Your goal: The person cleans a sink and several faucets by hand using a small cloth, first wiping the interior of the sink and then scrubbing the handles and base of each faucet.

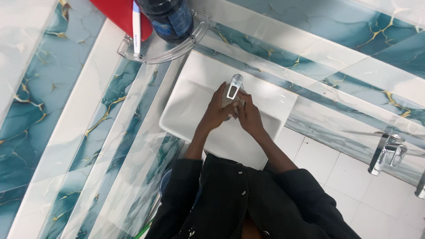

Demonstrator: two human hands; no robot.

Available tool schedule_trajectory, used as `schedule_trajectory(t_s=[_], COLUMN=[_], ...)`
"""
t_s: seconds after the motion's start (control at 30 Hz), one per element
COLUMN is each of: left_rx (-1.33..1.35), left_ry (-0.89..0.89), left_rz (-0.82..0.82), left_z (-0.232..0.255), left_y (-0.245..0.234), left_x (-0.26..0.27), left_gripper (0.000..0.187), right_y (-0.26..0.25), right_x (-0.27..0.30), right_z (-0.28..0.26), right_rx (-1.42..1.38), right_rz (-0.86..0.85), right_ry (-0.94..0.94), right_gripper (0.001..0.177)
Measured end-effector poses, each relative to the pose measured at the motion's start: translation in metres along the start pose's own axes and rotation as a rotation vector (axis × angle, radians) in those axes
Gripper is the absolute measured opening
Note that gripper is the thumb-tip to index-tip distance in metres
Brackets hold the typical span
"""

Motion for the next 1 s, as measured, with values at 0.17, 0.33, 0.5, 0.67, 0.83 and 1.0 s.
schedule_trajectory(t_s=[0.17, 0.33, 0.5, 0.67, 0.83, 1.0], left_rx=[0.292, 0.407, 0.197, 0.491, 0.37, 0.4], left_ry=[-0.133, -0.144, -0.035, -0.213, -0.368, -0.052], left_rz=[0.063, 0.153, 0.208, 0.138, 0.079, 0.095], left_z=[-0.001, -0.012, -0.012, -0.011, -0.034, -0.022], left_y=[0.006, 0.012, 0.007, 0.013, 0.021, 0.016], left_x=[0.033, 0.054, 0.064, 0.078, 0.076, 0.059], left_gripper=[0.08, 0.079, 0.077, 0.077, 0.068, 0.064], right_y=[0.006, 0.016, 0.023, 0.022, 0.018, 0.007], right_x=[0.013, 0.018, 0.025, 0.035, 0.03, 0.008], right_z=[-0.005, -0.002, 0.007, -0.002, -0.015, -0.026], right_rx=[-0.002, -0.038, 0.051, 0.095, 0.072, 0.23], right_rz=[-0.097, -0.204, -0.245, -0.244, -0.241, -0.308], right_ry=[0.008, -0.009, 0.067, 0.033, 0.03, -0.121], right_gripper=[0.035, 0.038, 0.04, 0.041, 0.04, 0.044])
Point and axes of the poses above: each hand's wrist, its own x-axis away from the middle knuckle, its own y-axis out of the palm, z = x × y, the point moved 9 cm from there along -x, towards the middle knuckle, and after that the axes turned 10 degrees about -x, right-handed, at the moved point
